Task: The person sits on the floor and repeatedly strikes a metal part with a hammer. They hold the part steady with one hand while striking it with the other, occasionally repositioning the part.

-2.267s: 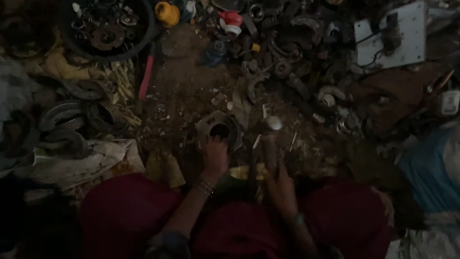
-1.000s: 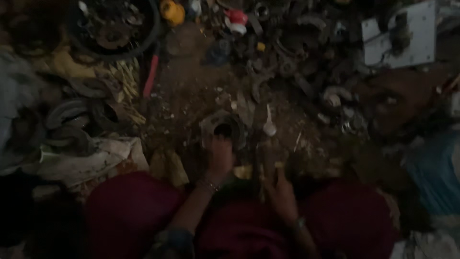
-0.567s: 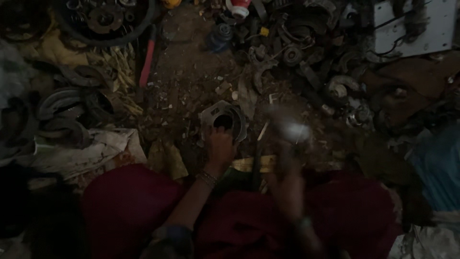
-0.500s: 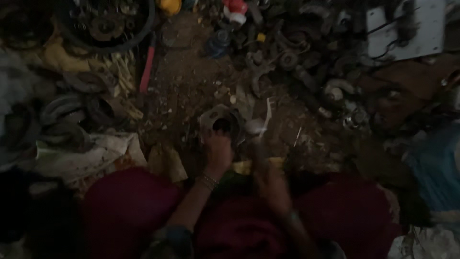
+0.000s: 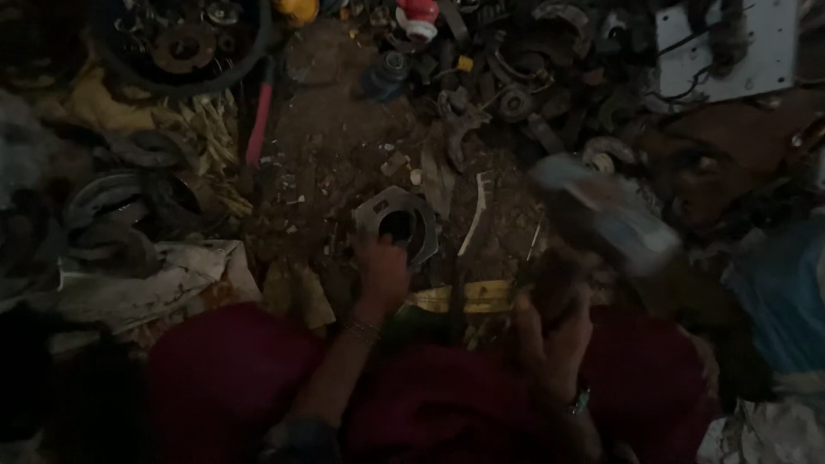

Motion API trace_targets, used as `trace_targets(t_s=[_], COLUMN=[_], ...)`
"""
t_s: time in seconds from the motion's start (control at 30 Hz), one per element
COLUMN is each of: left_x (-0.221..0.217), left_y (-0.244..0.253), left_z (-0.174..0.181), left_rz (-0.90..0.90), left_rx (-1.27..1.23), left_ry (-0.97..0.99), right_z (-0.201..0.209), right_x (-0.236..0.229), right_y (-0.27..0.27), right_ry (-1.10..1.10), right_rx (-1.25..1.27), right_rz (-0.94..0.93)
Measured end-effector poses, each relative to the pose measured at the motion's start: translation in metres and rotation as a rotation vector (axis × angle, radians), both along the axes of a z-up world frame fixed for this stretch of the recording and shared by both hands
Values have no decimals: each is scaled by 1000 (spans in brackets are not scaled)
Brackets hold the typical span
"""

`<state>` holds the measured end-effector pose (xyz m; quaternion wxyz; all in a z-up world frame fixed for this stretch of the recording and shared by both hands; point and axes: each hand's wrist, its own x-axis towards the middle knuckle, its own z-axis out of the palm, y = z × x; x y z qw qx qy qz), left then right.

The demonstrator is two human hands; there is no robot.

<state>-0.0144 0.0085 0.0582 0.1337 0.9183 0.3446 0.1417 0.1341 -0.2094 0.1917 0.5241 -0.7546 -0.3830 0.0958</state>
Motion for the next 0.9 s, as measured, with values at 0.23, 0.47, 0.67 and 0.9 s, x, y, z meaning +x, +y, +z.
trace_targets(t_s=[0.23,0.47,0.67,0.9], left_x=[8,19,5,7], left_y=[-5,-3,2,0], left_z=[-62,-111,-32,-10], left_rz=[60,192,58,111], left_rx=[71,-127,71,97], left_ry=[-102,-162,-36,-108], right_z=[-88,-71,-19,-100], right_x=[-7,-3,-5,-7], right_y=[41,27,20,32], right_ry=[262,188,-7,-159], right_rx=[-846,-743,-111,-501], right_rz=[42,60,40,157])
